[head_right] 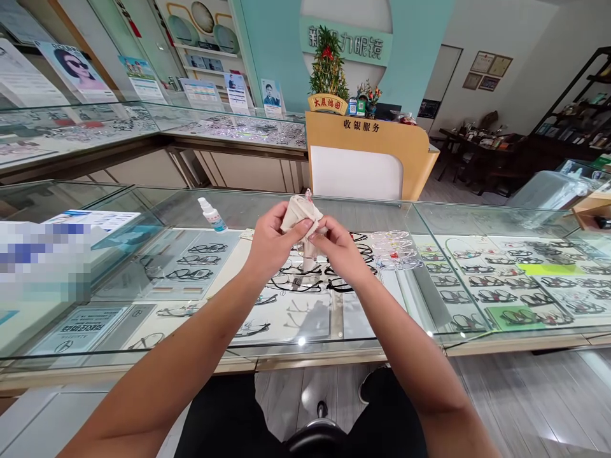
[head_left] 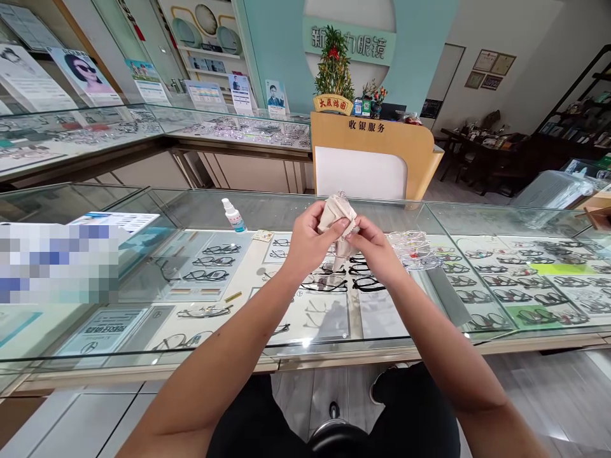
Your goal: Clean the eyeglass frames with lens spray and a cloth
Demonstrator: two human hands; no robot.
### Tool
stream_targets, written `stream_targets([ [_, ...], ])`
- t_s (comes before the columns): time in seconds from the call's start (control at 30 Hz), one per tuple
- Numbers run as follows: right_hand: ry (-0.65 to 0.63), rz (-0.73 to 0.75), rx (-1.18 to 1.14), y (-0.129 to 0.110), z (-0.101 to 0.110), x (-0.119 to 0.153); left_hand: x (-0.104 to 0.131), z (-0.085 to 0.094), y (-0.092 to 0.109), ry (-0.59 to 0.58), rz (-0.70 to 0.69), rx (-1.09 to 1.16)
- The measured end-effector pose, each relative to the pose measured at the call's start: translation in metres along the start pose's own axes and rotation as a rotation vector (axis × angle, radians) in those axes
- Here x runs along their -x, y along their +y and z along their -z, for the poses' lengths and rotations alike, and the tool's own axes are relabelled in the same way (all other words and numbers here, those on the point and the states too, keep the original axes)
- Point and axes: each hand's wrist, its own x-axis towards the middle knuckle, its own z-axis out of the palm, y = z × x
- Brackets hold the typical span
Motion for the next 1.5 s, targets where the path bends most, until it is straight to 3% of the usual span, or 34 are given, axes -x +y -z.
stream_targets([
  [0.13, -0.056, 0.023, 0.011, -0.002, 0.004, -0.002, -0.002, 0.004, 0.001, -0.083, 0.035, 0.012],
  [0.4, -0.153, -0.025, 0.008, -0.005, 0.011, -0.002, -0.003, 0.009, 0.005, -0.117, 0.019, -0.019],
  [0.67, -0.271, -0.042, 0.066, -0.006, 0.007, 0.004, 0.003, 0.002, 0.003, -0.007, -0.03, -0.055],
  [0.8, -0.242, -0.063, 0.048, -0.005, 0.006, 0.004, 0.003, 0.001, 0.002, 0.049, -0.039, -0.048],
  [1.07, -0.107, -0.033, 0.015, -0.015, 0.014, 0.003, -0.012, 0.022, 0.0, -0.278, 0.125, 0.176],
  [1.13, -0.104, -0.055, -0.008, -0.015, 0.014, 0.003, -0.01, 0.02, 0.002, -0.301, 0.136, 0.187],
  [1.37, -0.224, -0.055, -0.035, -0.011, 0.004, 0.007, 0.003, 0.005, 0.009, -0.115, 0.034, 0.09],
  [1.5, -0.202, -0.053, -0.012, -0.01, 0.003, 0.007, 0.002, 0.005, 0.006, -0.026, -0.009, 0.044],
])
